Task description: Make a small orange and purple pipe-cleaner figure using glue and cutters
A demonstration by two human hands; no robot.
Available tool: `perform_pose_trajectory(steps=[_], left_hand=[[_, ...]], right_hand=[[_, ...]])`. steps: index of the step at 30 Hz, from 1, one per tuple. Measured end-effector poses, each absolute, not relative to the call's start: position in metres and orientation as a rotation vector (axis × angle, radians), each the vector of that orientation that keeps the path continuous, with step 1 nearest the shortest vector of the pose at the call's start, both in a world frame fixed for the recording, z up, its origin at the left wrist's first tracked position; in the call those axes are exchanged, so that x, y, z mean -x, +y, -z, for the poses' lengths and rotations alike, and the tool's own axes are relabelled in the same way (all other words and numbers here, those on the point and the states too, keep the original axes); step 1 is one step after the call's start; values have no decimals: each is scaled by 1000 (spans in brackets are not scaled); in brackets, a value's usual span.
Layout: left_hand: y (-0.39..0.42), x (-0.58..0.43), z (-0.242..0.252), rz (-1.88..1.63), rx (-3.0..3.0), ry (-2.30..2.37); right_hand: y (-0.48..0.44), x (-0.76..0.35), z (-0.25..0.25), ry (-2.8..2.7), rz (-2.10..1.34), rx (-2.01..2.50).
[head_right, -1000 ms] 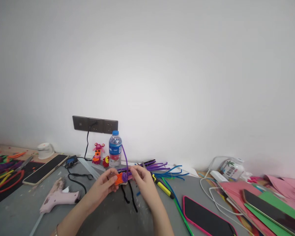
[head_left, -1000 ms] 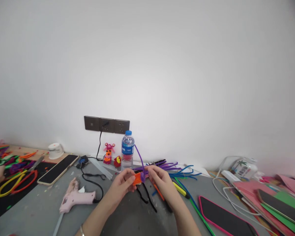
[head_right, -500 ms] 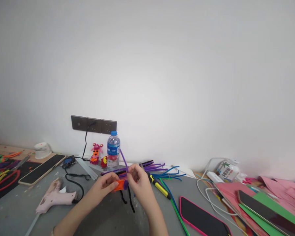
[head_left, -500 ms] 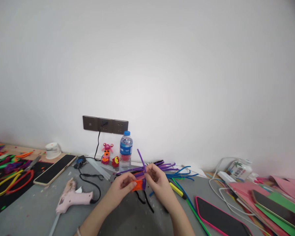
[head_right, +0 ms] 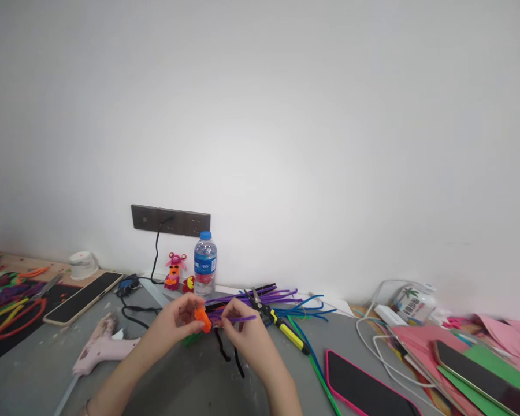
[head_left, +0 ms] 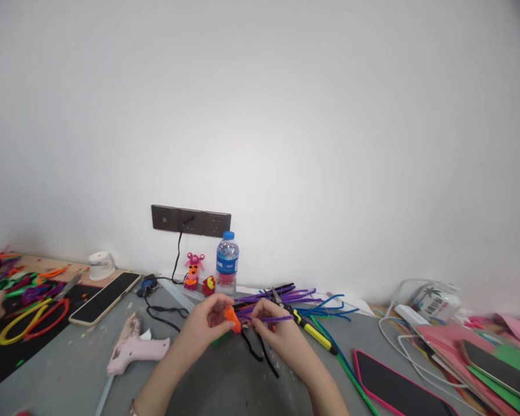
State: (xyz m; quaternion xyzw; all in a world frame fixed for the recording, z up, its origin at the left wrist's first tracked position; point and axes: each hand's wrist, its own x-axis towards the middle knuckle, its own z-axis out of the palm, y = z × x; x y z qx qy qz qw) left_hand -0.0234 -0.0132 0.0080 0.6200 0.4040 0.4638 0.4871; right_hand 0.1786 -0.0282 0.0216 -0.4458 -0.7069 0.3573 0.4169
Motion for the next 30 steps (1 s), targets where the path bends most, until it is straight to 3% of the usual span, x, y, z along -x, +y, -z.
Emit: perform_pose_trajectory(steps=[3, 12, 30], left_hand=[[-11, 26, -10, -1185, -1412, 938], [-15, 26, 0, -930, -1618, 942], [-17, 18, 7, -684, -1920, 1159]], right_hand=[[-30, -176, -19, -1776, -950, 1078], [-32, -177, -3, -1848, -1215, 1168], [-45, -178, -7, -1996, -1396, 1498]])
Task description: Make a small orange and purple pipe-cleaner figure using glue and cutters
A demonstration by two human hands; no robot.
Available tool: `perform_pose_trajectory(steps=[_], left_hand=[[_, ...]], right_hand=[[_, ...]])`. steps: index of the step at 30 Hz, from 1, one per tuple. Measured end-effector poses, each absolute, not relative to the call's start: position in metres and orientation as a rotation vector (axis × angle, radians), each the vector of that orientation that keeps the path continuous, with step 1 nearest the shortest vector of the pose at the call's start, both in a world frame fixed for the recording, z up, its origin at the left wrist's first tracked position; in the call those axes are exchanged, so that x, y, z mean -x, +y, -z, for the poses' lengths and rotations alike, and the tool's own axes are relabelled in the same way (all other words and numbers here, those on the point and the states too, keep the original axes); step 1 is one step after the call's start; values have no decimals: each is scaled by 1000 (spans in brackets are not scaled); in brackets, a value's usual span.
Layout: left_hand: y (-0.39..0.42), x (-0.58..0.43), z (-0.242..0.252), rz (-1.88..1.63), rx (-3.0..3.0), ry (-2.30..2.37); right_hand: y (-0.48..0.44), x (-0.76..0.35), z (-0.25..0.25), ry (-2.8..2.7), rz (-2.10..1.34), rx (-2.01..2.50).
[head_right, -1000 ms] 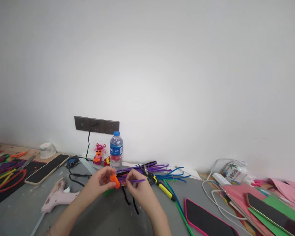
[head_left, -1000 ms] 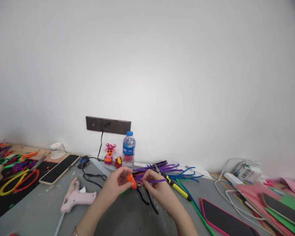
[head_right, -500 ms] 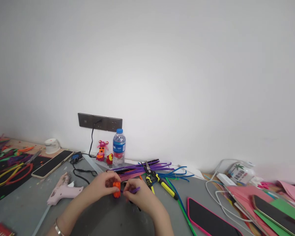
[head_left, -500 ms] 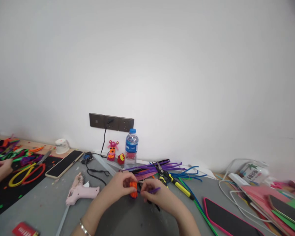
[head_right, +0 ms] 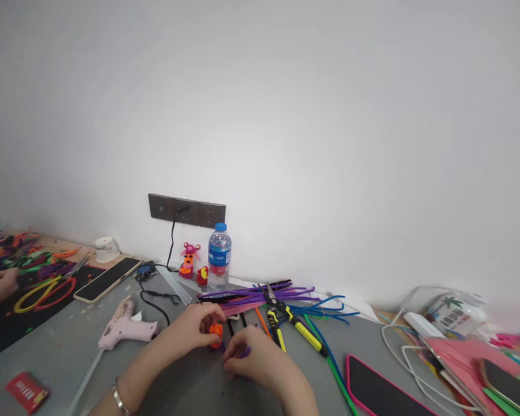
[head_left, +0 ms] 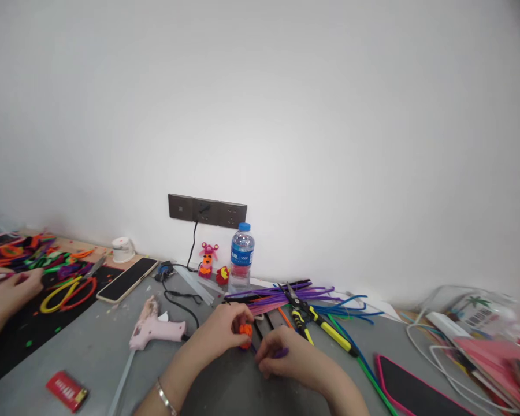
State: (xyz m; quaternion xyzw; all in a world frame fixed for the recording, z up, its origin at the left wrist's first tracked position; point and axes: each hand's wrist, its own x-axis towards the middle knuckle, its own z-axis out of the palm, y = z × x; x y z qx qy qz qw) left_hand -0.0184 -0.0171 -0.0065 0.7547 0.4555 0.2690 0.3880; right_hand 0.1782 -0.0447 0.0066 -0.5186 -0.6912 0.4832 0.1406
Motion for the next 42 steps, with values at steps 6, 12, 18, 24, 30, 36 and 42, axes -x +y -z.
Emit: perform_pose_trajectory(steps=[6, 12, 18, 24, 30, 36, 42], left_hand=[[-21, 13, 1, -639, -1992, 1223], [-22, 16, -3, -658, -2059, 1232], [-20, 16, -3, -626, -2023, 1256], [-20, 11, 0, -677, -1986, 1347], [-22, 8, 1, -693, -1965, 1378], [-21, 6, 6, -710, -1945, 1428], [-24, 2, 5, -782, -1961, 1439]], right_hand=[[-48, -178, -21, -2138, -1322, 1435], [-47, -177, -24, -2125, -1334, 1484], [-48, -176, -22, -2121, -1402, 1479], [-51, -170, -17, -2150, -1502, 1457], [-49, -168, -11, -2179, -1548, 1352], [-48, -164, -11, -2209, -1602, 1300], [-47, -164, -14, -2191, -1632, 1260]])
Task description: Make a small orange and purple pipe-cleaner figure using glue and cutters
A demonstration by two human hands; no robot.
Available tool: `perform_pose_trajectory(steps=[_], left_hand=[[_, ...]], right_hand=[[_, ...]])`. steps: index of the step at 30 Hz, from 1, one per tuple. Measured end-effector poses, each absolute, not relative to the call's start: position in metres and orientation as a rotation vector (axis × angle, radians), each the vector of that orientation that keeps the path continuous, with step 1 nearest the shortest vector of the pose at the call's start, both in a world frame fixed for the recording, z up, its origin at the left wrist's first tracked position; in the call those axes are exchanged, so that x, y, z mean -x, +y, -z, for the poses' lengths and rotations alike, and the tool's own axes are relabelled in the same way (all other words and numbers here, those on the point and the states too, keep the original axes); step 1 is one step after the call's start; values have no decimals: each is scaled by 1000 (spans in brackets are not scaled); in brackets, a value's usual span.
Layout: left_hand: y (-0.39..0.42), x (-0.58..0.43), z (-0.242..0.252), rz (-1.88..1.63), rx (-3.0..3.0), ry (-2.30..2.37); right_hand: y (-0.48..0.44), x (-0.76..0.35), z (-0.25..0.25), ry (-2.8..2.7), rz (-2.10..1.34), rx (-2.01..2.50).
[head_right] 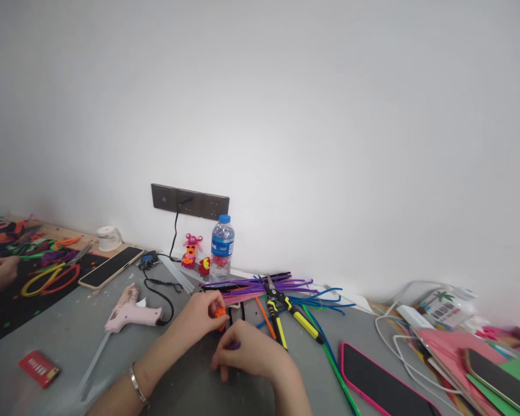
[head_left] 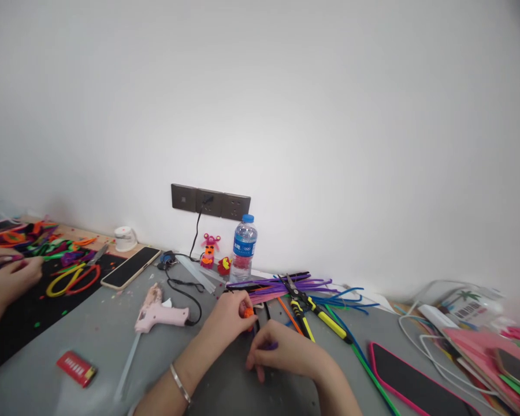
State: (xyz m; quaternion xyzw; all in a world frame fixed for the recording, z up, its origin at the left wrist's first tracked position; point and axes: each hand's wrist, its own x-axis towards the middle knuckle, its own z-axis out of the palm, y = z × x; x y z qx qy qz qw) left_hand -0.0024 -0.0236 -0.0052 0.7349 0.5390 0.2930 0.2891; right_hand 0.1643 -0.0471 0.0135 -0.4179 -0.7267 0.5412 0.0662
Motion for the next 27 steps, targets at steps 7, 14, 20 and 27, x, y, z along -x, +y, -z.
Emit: perform_pose_trajectory(steps=[7, 14, 20, 27], left_hand=[[-25, 6, -4, -812, -2042, 1501], [-28, 1, -6, -736, -2042, 1489], [-28, -5, 2, -541, -2148, 1503], [-32, -3, -1, -579, -2169, 1347]], right_hand=[[-49, -177, -33, -2119, -1501, 1239], [-52, -183, -43, -2072, -1455, 1282], [-48, -182, -38, -2089, -1407, 1261], [-45, -184, -36, -1996, -1360, 1210]])
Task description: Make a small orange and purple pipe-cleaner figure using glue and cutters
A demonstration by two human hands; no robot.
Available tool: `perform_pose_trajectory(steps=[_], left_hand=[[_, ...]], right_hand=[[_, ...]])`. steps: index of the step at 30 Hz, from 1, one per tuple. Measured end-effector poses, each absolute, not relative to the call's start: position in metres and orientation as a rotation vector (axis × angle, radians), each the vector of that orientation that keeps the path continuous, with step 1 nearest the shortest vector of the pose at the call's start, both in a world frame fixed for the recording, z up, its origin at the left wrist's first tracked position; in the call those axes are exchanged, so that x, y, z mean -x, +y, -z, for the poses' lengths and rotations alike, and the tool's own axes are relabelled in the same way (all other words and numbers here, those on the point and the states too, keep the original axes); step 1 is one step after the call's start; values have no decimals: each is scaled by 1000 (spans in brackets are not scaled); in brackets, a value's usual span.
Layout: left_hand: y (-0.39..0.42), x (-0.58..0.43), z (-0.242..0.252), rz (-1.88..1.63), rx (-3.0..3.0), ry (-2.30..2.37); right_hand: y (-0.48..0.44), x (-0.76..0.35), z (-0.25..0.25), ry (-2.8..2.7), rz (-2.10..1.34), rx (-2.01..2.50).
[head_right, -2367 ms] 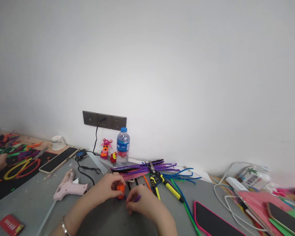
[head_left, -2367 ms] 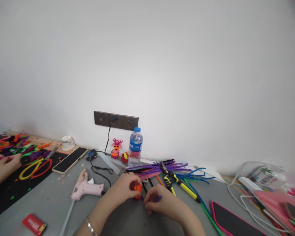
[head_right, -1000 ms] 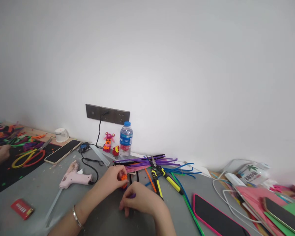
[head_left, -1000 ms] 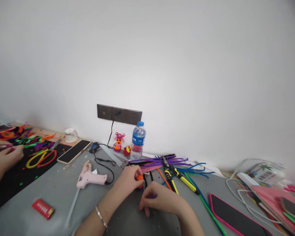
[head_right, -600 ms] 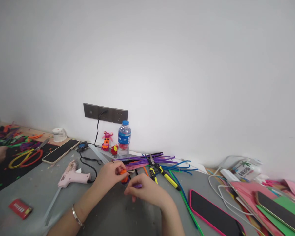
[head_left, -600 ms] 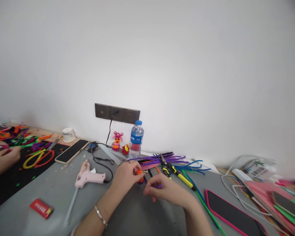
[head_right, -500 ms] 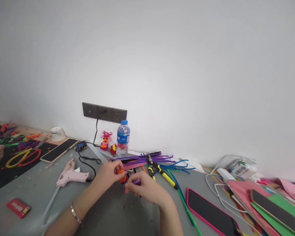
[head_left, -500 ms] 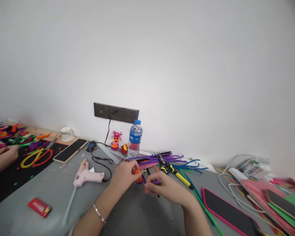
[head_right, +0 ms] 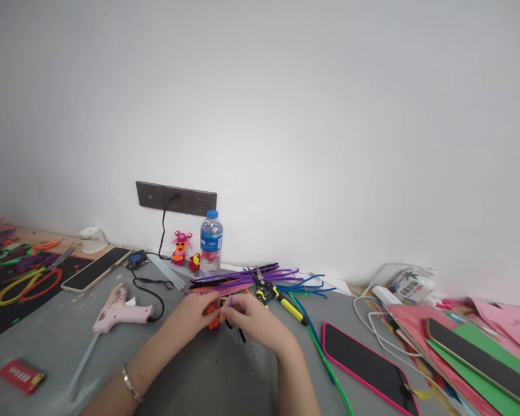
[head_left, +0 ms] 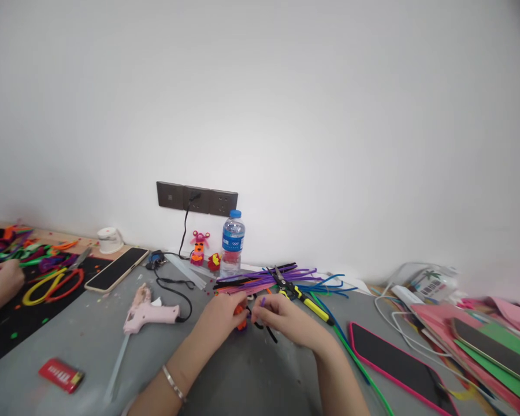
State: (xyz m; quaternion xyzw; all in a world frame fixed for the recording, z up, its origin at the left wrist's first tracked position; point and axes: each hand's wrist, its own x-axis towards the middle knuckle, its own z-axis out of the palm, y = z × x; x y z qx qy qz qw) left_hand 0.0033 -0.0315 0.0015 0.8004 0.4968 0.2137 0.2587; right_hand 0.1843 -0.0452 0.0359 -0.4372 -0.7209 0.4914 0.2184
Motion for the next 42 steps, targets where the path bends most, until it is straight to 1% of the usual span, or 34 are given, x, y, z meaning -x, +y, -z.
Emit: perform_pose_trajectory(steps=[5, 8, 12, 18, 22, 30, 34, 42], left_hand=[[-32, 1, -3, -663, -2059, 1281], [-33, 9, -8, -600, -1913, 1217], [-32, 19, -12, -493, -1759, 1108], [-30, 21, -7, -518, -1703, 992], [-29, 21, -8, -572, -1655, 923], [-29, 19, -17, -739, -1835, 977], [-29, 19, -18, -838, -1826, 935], [-31, 21, -23, -840, -1823, 876]], right_hand=[[-45, -185, -35, -1990, -1366, 1223], [-44, -185, -35, -1990, -1339, 1260], [-41, -184, -33, -1997, -1245, 1250], [-37, -184, -28, -1930, -1159, 1253], [-33, -184, -22, -1905, -1033, 1280], [-28, -182, -20, -1814, -903, 1219], [-25, -184, -17, -1777, -839, 1214], [-24, -185, -16, -1798, -766, 1202]])
